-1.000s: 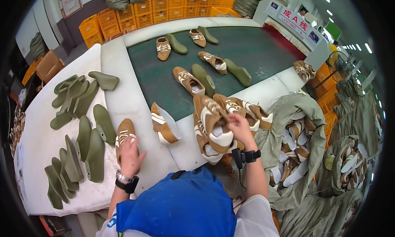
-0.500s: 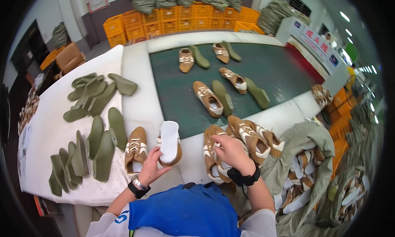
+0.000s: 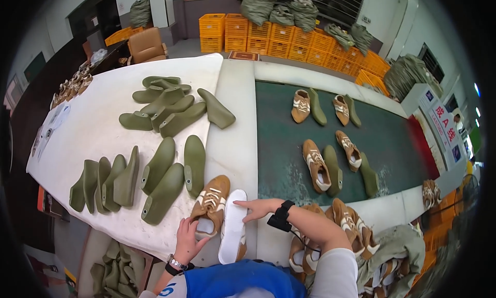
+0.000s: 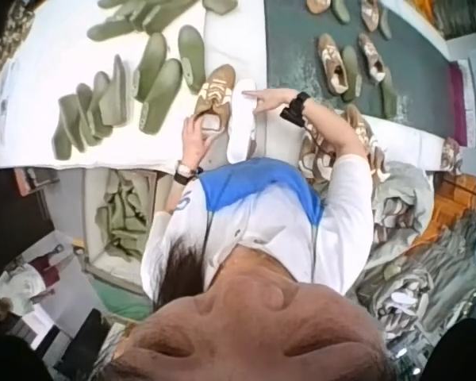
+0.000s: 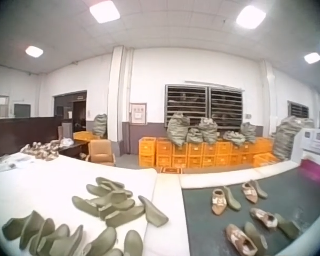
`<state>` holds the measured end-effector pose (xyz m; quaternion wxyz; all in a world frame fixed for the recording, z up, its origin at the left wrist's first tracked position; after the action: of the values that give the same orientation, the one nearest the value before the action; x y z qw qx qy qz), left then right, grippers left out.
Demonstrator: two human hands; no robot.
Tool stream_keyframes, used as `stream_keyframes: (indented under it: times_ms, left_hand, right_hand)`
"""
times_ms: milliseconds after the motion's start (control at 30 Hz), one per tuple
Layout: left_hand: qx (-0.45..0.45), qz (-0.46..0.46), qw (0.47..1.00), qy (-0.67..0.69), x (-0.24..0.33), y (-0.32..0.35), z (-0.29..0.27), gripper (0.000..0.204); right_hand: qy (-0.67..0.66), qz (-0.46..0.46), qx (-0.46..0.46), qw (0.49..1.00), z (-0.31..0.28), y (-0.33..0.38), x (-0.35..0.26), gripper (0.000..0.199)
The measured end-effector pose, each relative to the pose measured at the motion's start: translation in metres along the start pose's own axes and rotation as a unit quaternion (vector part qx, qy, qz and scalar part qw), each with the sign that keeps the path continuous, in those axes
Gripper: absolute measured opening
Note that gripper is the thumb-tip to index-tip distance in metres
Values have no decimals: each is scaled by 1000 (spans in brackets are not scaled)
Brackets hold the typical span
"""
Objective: Picking shoes from bags and placing them on a conveyor belt along with corresponding shoe lasts.
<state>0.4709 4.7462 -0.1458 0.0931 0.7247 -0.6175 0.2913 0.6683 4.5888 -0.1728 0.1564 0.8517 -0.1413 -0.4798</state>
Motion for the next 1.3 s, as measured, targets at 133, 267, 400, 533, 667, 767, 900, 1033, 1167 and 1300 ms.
stream_keyframes:
  times_ms: [133,267,400,533,667,767,900,1033,1167,1300]
  left_hand:
    - [-8,-46,999,-4,-13,-18,4,63]
    - [-34,-22,999,-11,-12,-42,17,63]
    - [-37,-40,997,53,-4,-57,22,59]
    - [-61,-83,991,85,-14,-56,35,59]
    - [-75,-86,991,74,-19,-56,41,59]
    - [-66,-74,992,76,-20,-64,43,59]
    - [-57,-120,988,84,-32,-48,45,61]
    - [-79,-105,988,81,-30,-54,47,62]
    - [-88,-90,989,82,-30,-52,52,63]
    - [-79,-82,990,78,-31,-47,51,64]
  right_hand:
    - [90,196,-79,973,-93,-34,18,76]
    - [282,145,176,932,-216,-118,47,48]
    - [288,237,337,865,-270,-207,75,81]
    - [237,294,406,832,-271,-253,103,106]
    - [162,271,404,858,-276,-240,105,101]
    - [-51,166,468,866,-274,-238,136,90]
    - [-264,170,151,937,-203,-226,85,77]
    - [229,79,308,920,-254,-170,62,63]
    - [216,206,221,928,-249,-120,147,92]
    - [164,153,253,941,-210,-105,153,94]
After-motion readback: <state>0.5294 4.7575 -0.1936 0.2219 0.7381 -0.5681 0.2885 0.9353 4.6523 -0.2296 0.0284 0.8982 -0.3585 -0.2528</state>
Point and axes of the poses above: each hand's wrist, its own y-axis away from the middle knuckle, its own z-axis out of the palm, x = y × z, the point moved 6 cm from there along -y, towards the middle knuckle, and after that the axes turned 1 degree about -x, right-handed, at the moved point
